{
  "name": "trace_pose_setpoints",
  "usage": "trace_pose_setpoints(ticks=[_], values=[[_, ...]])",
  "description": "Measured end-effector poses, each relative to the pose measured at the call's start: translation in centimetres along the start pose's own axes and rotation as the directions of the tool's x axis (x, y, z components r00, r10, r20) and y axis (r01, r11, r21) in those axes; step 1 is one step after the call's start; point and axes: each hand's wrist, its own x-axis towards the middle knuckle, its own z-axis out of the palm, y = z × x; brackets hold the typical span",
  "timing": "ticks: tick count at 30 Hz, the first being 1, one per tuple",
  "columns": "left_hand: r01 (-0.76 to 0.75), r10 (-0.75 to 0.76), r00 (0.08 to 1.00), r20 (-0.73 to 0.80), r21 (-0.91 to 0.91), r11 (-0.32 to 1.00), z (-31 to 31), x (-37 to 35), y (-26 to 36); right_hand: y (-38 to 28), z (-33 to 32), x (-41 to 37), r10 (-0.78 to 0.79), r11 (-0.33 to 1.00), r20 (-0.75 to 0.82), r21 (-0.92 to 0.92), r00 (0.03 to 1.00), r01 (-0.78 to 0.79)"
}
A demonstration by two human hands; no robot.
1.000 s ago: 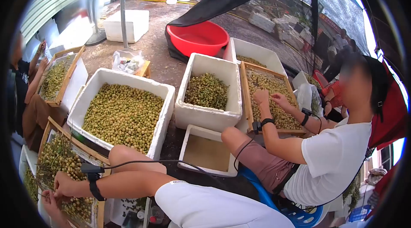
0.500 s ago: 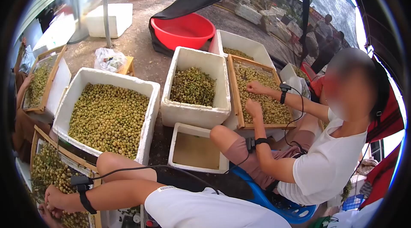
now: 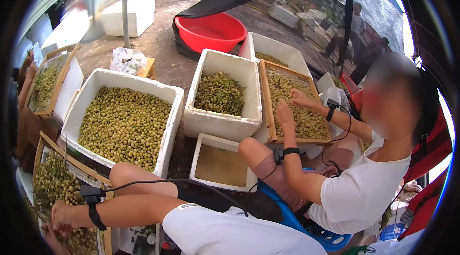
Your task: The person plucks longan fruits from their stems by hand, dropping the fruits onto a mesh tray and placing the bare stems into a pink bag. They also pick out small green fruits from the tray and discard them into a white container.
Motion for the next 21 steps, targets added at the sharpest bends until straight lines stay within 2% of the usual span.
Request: trace_pose_setpoints(ticks=[2,4,8,10,11,14,17,21], values=[[-0.024,0.024,1.0,-0.005,-0.009,1.0,-0.1,-0.3,0.2,0.4,0.1,0.3,-0.008,0.999,0.029,0.043,1.0,0.007],[0.013,-0.014,1.0,0.001,0.017,1.0,-0.2,-0.6,0.9,0.4,0.2,0.2,-0.026,0.997,0.083,0.072,0.996,0.02],[0.042,-0.041,0.998,0.047,-0.008,0.999,-0.6,-0.2,-0.8,0.7,0.1,-0.6,0.02,0.988,0.099,0.153,0.995,-0.036],[0.108,-0.103,0.992,0.073,-0.062,0.992,-0.8,-0.3,-0.9,0.5,0.0,-1.3,0.063,0.982,0.081,0.175,0.995,-0.077],[0.141,-0.133,0.987,0.087,-0.087,0.986,-0.9,-0.3,-1.1,0.5,-0.2,-1.5,0.035,0.992,0.081,0.118,0.996,-0.045],[0.036,0.025,0.983,0.184,-0.319,0.947,-0.5,4.0,-12.2,0.4,-0.4,-2.4,-0.018,0.998,0.073,-0.058,0.997,0.022],[-0.004,0.047,0.991,0.127,-0.319,0.948,-0.6,3.5,-12.8,0.4,0.0,-2.9,-0.017,0.994,0.1,-0.102,0.995,0.028],[0.108,-0.069,0.988,0.142,-0.287,0.952,-1.3,0.9,-8.0,0.8,-0.2,-2.9,0.046,0.997,0.136,0.048,0.99,-0.053]])
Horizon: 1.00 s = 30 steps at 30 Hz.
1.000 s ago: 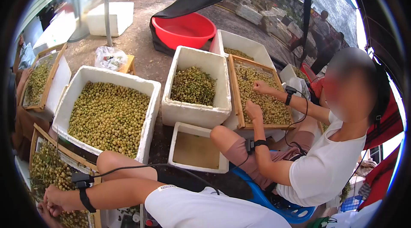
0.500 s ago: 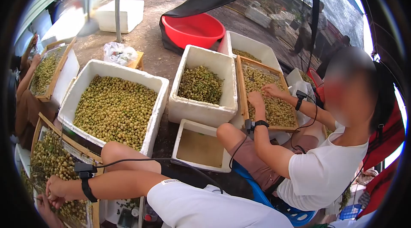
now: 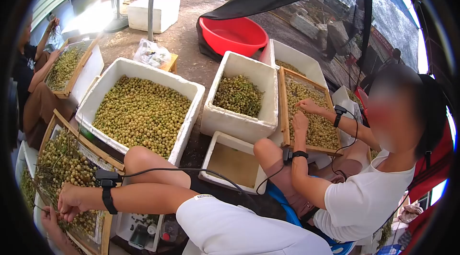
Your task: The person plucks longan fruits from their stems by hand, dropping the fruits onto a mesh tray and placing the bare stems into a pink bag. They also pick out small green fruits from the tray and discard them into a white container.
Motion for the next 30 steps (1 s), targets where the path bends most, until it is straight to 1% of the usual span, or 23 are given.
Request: trace_pose_setpoints(ticks=[2,5,7,8,11,12,13,14,15,16,17,18,19,20,21,22,25,26,29,30], values=[[0.051,-0.051,0.998,0.027,0.011,0.999,0.1,-1.1,1.5,0.5,-0.3,0.1,0.02,0.999,0.017,0.045,1.0,-0.021],[0.039,-0.04,0.998,0.053,0.024,0.999,-0.1,-1.1,1.0,0.6,0.1,-0.1,0.088,0.996,0.023,0.026,0.996,-0.089],[-0.004,0.003,1.0,0.031,0.023,1.0,-0.3,-1.2,0.5,1.1,0.1,0.8,0.099,0.995,0.011,0.026,0.995,-0.099],[-0.025,0.025,1.0,0.019,0.022,0.999,-0.3,-1.2,0.2,1.4,0.0,1.2,0.105,0.994,0.005,0.025,0.994,-0.105],[-0.019,0.024,0.998,-0.057,0.095,0.995,-1.0,-0.5,-0.9,1.4,0.1,1.4,0.137,0.987,-0.099,0.1,0.986,-0.127],[0.01,-0.003,0.998,-0.07,0.097,0.995,-0.6,-0.8,0.1,1.7,-0.2,1.6,0.155,0.98,-0.122,0.142,0.98,-0.137],[0.058,-0.045,0.993,-0.111,0.112,0.992,-0.4,-1.3,1.4,2.3,-1.1,2.1,0.185,0.971,-0.108,0.174,0.977,-0.165],[0.026,-0.016,0.99,-0.14,0.073,0.997,-0.6,-1.3,1.1,1.7,-1.1,1.4,0.224,0.964,-0.156,0.183,0.962,-0.195],[0.048,-0.047,0.982,-0.18,0.0,0.999,-0.2,-1.7,2.0,2.1,-1.8,1.6,0.238,0.955,-0.139,0.211,0.961,-0.206],[0.071,-0.092,0.978,-0.189,-0.111,0.991,0.4,-2.2,3.2,2.4,-2.5,1.6,0.228,0.967,-0.145,0.153,0.963,-0.206],[0.126,-0.158,0.977,-0.142,-0.216,0.968,0.6,-2.4,4.4,3.0,-2.9,1.5,0.178,0.982,-0.147,0.085,0.973,-0.167],[0.113,-0.161,0.978,-0.133,-0.308,0.945,0.9,-2.6,4.7,2.9,-3.2,1.1,0.172,0.985,-0.111,0.047,0.979,-0.167],[0.122,-0.178,0.976,-0.126,-0.358,0.926,1.1,-2.8,5.1,2.7,-2.8,0.6,0.168,0.986,-0.118,0.041,0.979,-0.164],[0.127,-0.183,0.978,-0.1,-0.409,0.904,1.1,-3.0,5.5,2.8,-2.8,0.6,0.176,0.984,-0.086,0.036,0.981,-0.174],[0.123,-0.178,0.981,-0.081,-0.449,0.885,1.1,-3.0,5.4,2.6,-2.2,0.3,0.176,0.984,-0.097,0.028,0.98,-0.175],[0.137,-0.196,0.977,-0.08,-0.466,0.874,1.3,-3.2,5.7,2.9,-2.3,0.3,0.193,0.98,-0.061,0.054,0.979,-0.19],[0.132,-0.179,0.981,-0.075,-0.416,0.9,1.7,-3.4,6.1,2.9,-0.1,-0.9,0.125,0.992,-0.049,0.039,0.991,-0.123],[0.119,-0.168,0.981,-0.096,-0.388,0.914,1.9,-3.5,6.2,3.3,-0.3,-0.6,0.113,0.994,-0.008,0.007,0.994,-0.113],[0.098,-0.132,0.988,-0.086,-0.318,0.943,2.3,-3.7,6.3,3.7,0.5,0.0,0.043,0.996,0.05,-0.086,0.998,-0.039],[0.102,-0.141,0.983,-0.116,-0.29,0.952,2.6,-3.8,6.5,3.9,0.5,0.4,0.027,0.994,-0.029,-0.101,0.999,-0.03]])
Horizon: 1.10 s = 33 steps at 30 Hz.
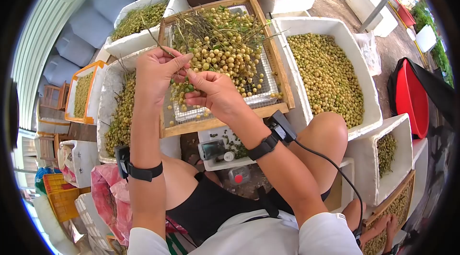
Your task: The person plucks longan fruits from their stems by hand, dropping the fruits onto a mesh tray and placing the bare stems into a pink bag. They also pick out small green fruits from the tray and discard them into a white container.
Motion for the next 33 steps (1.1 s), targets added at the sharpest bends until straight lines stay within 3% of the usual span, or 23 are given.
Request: trace_pose_setpoints(ticks=[3,8,11,14,17,23,27,33], values=[[-0.024,0.024,1.0,-0.001,0.06,0.998,-0.3,0.2,-0.2,-0.1,0.1,0.5,-0.035,0.994,0.008,-0.098,0.999,0.036],[0.003,-0.005,0.999,-0.032,-0.073,0.997,-1.5,0.7,-0.7,0.9,-0.3,0.9,-0.086,0.981,0.057,0.181,0.995,0.074],[-0.009,0.007,0.999,-0.043,-0.06,0.998,-1.9,1.0,-1.3,1.7,1.0,0.3,-0.063,0.948,-0.139,0.3,0.988,0.102],[-0.017,0.016,0.998,-0.061,-0.018,1.0,-2.2,1.0,-1.4,2.0,1.2,0.0,0.014,0.936,-0.154,0.349,0.988,0.041],[-0.028,0.032,0.998,-0.052,0.08,0.996,-2.1,0.2,-0.8,2.2,1.2,0.0,0.147,0.891,-0.024,0.438,0.989,-0.122],[-0.015,0.024,0.999,-0.046,0.186,0.982,-2.3,-0.2,-0.9,3.4,0.9,0.1,-0.009,1.0,0.009,0.016,1.0,0.008],[-0.003,0.008,0.999,-0.052,0.104,0.995,-2.6,-0.4,-0.8,3.5,1.0,-0.2,-0.049,0.976,0.003,0.215,0.999,0.047],[-0.03,0.03,0.996,-0.084,0.007,1.0,-3.4,0.4,-1.3,4.3,0.9,-1.8,-0.003,0.966,-0.075,0.256,0.997,0.022]])
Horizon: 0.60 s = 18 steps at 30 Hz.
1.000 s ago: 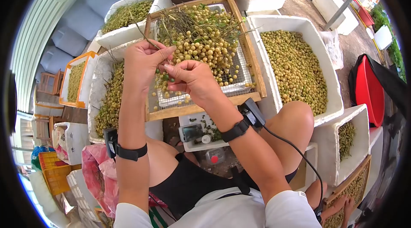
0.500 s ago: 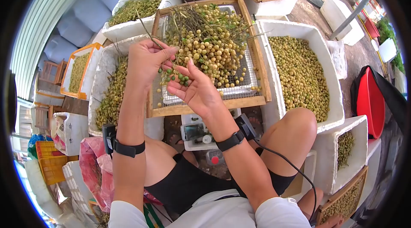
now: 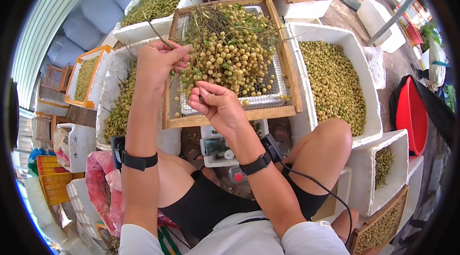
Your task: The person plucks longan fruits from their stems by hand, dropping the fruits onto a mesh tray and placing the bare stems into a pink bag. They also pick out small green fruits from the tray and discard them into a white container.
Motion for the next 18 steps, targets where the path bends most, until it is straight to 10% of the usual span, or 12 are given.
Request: trace_pose_setpoints(ticks=[18], values=[[-0.002,0.003,1.0,-0.006,0.205,0.979,2.7,-0.8,0.7,-0.6,-0.4,1.6,-0.028,0.988,0.074,-0.149,0.997,0.039]])
